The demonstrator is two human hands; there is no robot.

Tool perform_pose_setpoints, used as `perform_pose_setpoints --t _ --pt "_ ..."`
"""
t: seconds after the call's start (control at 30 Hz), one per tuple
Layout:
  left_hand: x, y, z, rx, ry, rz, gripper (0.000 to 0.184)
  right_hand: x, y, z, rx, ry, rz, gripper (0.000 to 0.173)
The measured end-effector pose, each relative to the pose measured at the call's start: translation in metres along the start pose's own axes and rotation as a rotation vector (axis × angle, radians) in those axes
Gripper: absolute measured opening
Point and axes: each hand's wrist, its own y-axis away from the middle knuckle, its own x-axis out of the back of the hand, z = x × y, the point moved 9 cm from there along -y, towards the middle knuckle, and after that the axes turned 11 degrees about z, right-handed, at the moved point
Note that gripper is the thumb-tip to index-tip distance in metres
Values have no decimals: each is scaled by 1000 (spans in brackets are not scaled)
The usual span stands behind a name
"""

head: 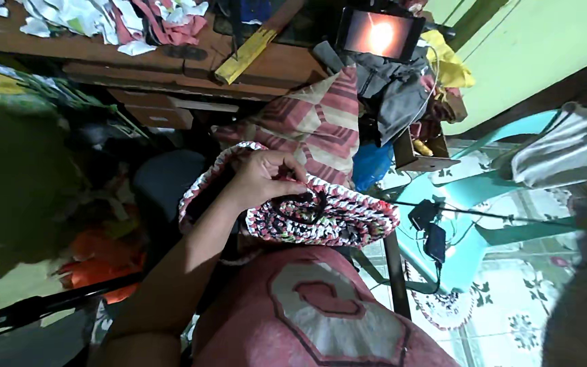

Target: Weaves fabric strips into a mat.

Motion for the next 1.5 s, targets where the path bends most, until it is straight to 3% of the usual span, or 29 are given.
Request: perform_pose_setpoints --t 0.07,0.13,0.2,0.3,0.37,0.47,0.6,0.73,0.83,0.93,1.0,1.07,1.17,1.23,1.3,1.4,1.5 --pt "-10 -3 4 4 20 -29 16 -95 4 -15 -44 -70 -200 34" --pt "-20 -4 8 -11 7 -53 16 -193 35 -79 28 -237 -541 33" --pt "-26 -5 13 -31 -14 -84 15 -265 78 -145 189 -432 -931 33" --pt "-24 -3 20 -60 -49 -64 13 -313 130 -200 219 -661 -1299 16" --pt "-19 0 21 -72 -55 -51 11 -323 143 -205 157 -707 -1392 14" --pt "-16 2 20 -71 -48 -37 12 -321 142 -199 124 -729 -1307 14" --pt "-18 1 16 -45 -44 -66 12 -315 121 -180 16 -707 -1022 20" --pt "-23 10 22 -49 -32 -119 9 -302 58 -99 -317 -661 -571 23" --pt "-12 14 19 -31 -37 -77 11 -284 9 -32 -612 -829 -301 34" --pt "-3 17 14 -12 12 -71 13 -265 -7 -43 -549 -823 -169 32" --pt "1 20 12 2 25 -68 13 -254 2 -94 -243 -625 -260 22" --pt "3 24 8 13 13 -59 12 -256 40 -153 88 -367 -509 12" --pt "-2 25 9 0 -2 -81 10 -270 76 -201 354 -227 -712 31" --pt "-4 24 11 -18 -11 -83 10 -280 81 -214 398 -299 -856 49" --pt "-5 25 11 -28 -23 -69 10 -291 91 -221 332 -466 -1041 56" --pt "-5 25 13 -55 -45 -39 10 -308 120 -221 253 -565 -1237 45" --pt "-5 29 13 -62 -54 -35 8 -302 118 -201 272 -483 -1080 28"
